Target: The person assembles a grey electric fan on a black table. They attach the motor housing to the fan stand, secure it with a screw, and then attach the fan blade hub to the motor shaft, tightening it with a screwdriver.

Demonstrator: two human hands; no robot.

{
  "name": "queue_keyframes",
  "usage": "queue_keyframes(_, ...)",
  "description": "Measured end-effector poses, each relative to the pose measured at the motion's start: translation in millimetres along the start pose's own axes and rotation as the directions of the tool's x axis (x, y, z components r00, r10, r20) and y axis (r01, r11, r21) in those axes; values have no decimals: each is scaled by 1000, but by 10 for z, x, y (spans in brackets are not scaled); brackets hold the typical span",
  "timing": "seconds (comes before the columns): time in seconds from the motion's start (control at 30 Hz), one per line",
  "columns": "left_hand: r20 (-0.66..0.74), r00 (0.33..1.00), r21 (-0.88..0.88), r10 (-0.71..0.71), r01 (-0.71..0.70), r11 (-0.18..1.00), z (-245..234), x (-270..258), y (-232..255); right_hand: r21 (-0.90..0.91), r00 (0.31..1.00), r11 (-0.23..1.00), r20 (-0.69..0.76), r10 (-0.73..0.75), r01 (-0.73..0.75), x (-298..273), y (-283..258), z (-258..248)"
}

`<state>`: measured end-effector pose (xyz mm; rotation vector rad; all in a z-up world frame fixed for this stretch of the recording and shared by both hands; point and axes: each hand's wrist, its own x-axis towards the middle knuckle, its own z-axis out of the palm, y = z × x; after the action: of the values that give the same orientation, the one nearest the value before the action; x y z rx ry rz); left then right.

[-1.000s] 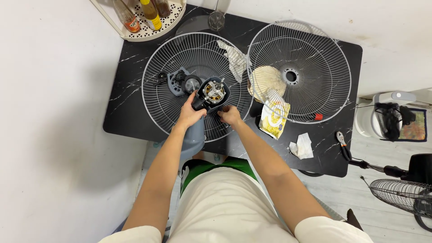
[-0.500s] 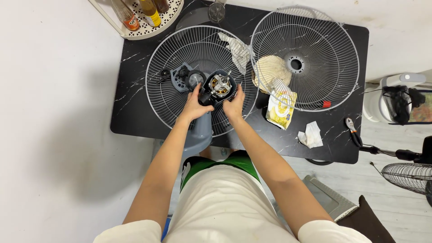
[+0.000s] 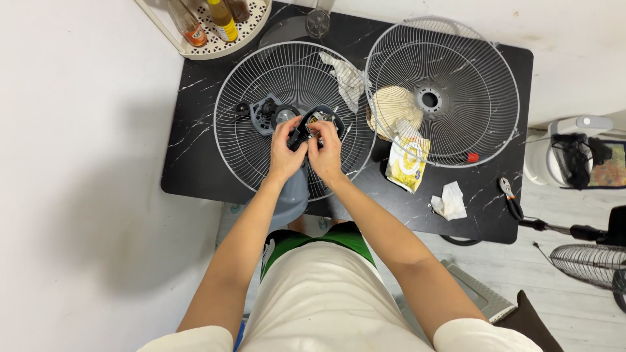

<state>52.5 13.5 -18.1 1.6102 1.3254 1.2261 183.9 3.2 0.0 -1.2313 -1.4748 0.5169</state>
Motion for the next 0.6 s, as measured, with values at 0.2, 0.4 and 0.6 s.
queue_keyframes(0.2,-18,992,6,-127,127,992,-195,74,-202,-8,960,992,254,121,-123,263,-81,223)
queue_keyframes(0.4,4,926,235,-378,367,900,-383,224,-621,-411,854,886,519,34,215,451,71,569)
queue_keyframes(0.6,-19,703,278,-711,687,672,-417,195,-1392,-643,607,636,725,325,427,424,323,953)
